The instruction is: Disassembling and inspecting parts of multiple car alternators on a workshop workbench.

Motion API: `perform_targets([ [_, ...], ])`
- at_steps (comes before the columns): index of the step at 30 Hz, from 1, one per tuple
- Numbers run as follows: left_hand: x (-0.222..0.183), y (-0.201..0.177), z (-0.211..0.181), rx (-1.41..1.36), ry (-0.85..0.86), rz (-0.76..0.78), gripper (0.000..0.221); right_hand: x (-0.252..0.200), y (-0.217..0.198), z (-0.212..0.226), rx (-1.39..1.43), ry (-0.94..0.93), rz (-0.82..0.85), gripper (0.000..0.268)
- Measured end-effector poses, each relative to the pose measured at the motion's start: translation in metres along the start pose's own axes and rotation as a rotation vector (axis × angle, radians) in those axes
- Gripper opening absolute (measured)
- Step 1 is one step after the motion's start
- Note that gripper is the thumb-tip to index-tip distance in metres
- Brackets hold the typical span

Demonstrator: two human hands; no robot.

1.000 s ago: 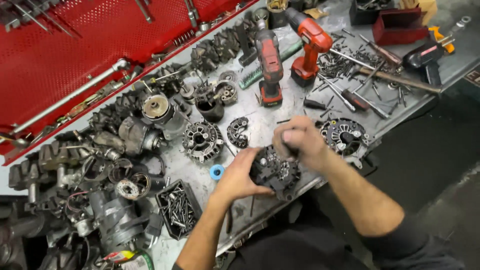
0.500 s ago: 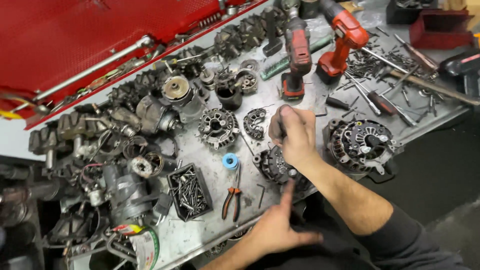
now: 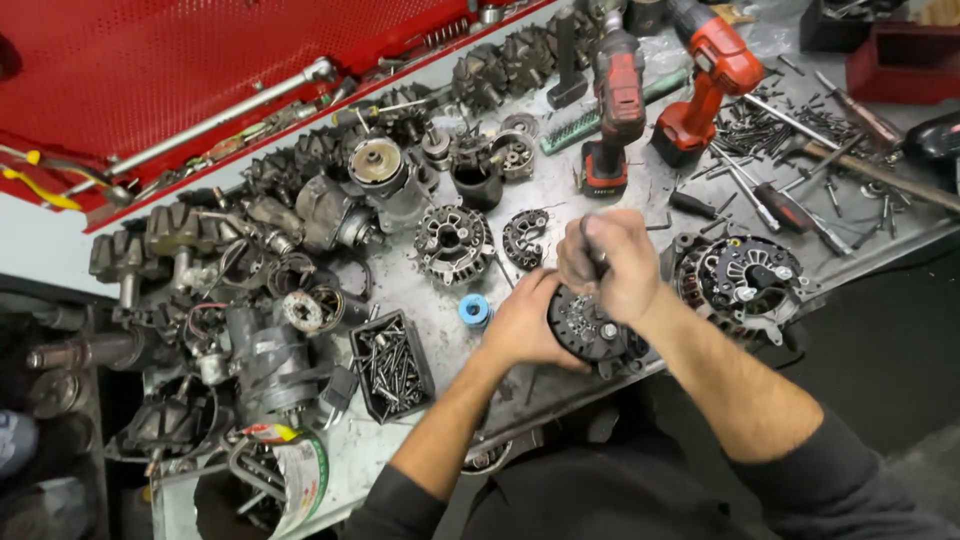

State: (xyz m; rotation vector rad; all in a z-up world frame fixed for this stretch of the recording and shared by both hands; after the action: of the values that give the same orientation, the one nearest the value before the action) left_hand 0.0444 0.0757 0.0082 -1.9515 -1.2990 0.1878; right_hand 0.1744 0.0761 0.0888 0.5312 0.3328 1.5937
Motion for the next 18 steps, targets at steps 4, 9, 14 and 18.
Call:
perform_targets([
  [4, -0.027, 0.018, 0.006, -0.026, 0.017, -0.177, 0.116, -0.022, 0.013, 0.002, -0.037, -0.056, -0.098, 0.053],
  [9, -0.038, 0.017, -0.006, 0.056, -0.112, -0.347, 0.117, -0.032, 0.014, 0.003, -0.133, -0.235, -0.245, 0.053],
  [14, -0.055, 0.025, -0.027, 0.151, -0.246, -0.46, 0.117, -0.052, -0.002, -0.025, -0.051, -0.211, -0.364, 0.048],
  [18, -0.045, 0.011, -0.051, 0.19, -0.3, -0.445, 0.111, -0.053, -0.008, -0.026, 0.011, -0.222, -0.268, 0.048],
])
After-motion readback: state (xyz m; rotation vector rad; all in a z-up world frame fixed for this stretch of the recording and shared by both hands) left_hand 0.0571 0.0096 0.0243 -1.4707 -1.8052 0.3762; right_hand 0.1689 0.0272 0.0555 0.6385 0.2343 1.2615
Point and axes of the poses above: each hand's wrist, its own x-axis towards the middle knuckle, its own y-axis out of the palm, z = x × y, the point moved 5 cm from there along x, towards the middle knuckle, and after that the axes turned 14 degrees about -z, right-handed, at the moved point
